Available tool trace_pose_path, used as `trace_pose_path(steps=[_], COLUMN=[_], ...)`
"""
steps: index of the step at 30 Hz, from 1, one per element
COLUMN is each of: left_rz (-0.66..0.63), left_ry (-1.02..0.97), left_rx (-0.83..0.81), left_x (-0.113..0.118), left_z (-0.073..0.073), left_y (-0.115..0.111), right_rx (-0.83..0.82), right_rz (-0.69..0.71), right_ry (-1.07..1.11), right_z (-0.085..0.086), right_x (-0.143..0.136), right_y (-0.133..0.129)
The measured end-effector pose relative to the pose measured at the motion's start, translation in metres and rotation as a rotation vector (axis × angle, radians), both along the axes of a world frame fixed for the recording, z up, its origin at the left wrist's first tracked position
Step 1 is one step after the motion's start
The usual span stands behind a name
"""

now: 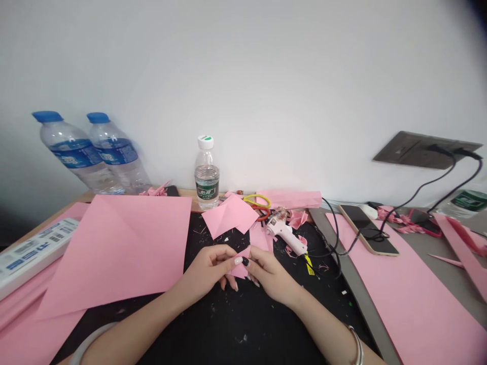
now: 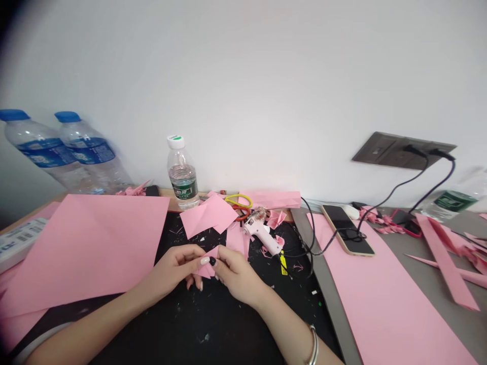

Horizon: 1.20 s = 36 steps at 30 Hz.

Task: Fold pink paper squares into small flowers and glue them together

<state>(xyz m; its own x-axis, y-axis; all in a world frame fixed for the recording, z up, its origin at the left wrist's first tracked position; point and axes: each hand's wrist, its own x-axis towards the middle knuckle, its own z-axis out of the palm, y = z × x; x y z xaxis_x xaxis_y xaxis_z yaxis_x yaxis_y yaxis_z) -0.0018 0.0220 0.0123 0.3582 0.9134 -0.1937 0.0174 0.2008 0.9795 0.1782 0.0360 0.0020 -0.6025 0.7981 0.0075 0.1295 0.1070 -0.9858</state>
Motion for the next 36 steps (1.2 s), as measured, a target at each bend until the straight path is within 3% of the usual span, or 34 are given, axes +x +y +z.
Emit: trace_pose_path(steps=[11,24,36], left_rz=[0.0,-0.007,-0.025], left_ry=[-0.026,-0.113,-0.104], left_rx=[-0.023,-0.145,-0.129], left_x=[0.0009,0.0021,0.0021], left_z=[-0.0011,0.0015,0.0018], left_y=[-0.001,-0.0026,-0.0017], right_rx=[0.014,-0.051,-0.051], right_rz=[-0.066,-0.023,-0.014], right_ry=[-0.049,0.02,0.012], right_z=[0.0015,0.0018,0.0014], right_x=[-0.0016,-0.0004,-0.0003], right_y=[-0.0028,-0.0011,-0.0017])
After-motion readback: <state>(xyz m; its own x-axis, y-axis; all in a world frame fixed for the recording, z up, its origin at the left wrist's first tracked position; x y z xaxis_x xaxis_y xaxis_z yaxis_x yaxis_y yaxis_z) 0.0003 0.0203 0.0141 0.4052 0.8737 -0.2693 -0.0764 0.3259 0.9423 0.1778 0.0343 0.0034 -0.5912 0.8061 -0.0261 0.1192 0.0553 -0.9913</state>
